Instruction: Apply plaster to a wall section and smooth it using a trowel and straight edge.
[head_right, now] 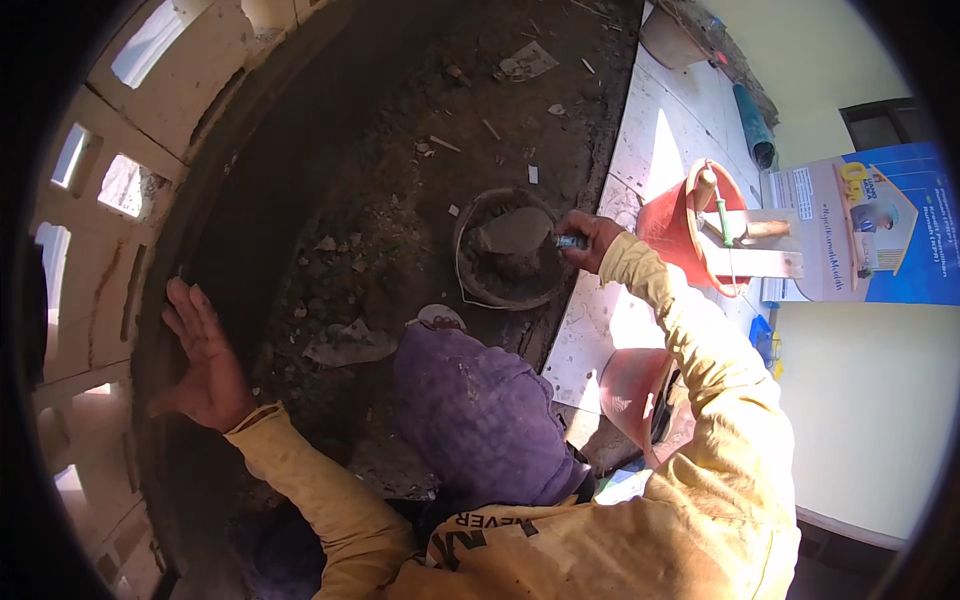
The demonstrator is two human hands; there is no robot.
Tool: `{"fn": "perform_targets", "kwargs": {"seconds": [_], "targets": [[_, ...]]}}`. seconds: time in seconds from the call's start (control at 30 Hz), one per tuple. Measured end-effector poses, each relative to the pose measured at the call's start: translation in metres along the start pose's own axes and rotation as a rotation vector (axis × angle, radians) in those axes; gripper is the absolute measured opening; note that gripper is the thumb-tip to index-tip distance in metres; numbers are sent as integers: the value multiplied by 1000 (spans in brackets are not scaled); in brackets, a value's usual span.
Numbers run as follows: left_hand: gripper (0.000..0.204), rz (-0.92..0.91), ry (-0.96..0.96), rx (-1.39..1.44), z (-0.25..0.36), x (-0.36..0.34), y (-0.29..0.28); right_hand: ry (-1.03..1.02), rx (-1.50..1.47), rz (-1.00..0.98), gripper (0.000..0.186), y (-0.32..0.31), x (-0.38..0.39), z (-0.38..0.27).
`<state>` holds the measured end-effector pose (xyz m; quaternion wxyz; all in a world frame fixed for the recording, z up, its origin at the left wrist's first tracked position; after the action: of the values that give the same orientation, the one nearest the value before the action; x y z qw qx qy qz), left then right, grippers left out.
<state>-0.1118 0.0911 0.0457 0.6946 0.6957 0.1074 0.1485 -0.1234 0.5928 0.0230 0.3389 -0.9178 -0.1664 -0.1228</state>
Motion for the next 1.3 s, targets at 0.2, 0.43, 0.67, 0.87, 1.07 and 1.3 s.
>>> {"fn": "perform_targets", "kwargs": {"seconds": [0.2,0.43,0.67,0.87,1.07,1.3], "targets": [[114,65,15,-19,6,0,4,-271,87,-15,30,6,-55,-158],[111,37,-68,-1,7,3,5,-490,-11,-233,29,49,-130,-268],[108,-39,-76,-10,8,2,1,-173,-259,-363,29,63,-172,-280],[109,44,-67,-21,8,2,1,-50,-203,-424,28,54,-196,-278],[110,44,-71,-39,8,0,0,42,-74,-406,23,40,-199,-282],[111,62,-76,-6,8,1,0,11,39,-382,28,16,-165,-298]]}}
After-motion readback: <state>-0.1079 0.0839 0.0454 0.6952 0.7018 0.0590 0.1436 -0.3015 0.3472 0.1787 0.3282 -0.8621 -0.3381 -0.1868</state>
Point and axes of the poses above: each hand's wrist, its own x-axis away from the middle knuckle, its own y-axis out of the palm, z = x × y, the point moved 1 cm from there along -x, towards the middle knuckle, and after that the axes turned 14 degrees about -x, right-handed, at the moved point
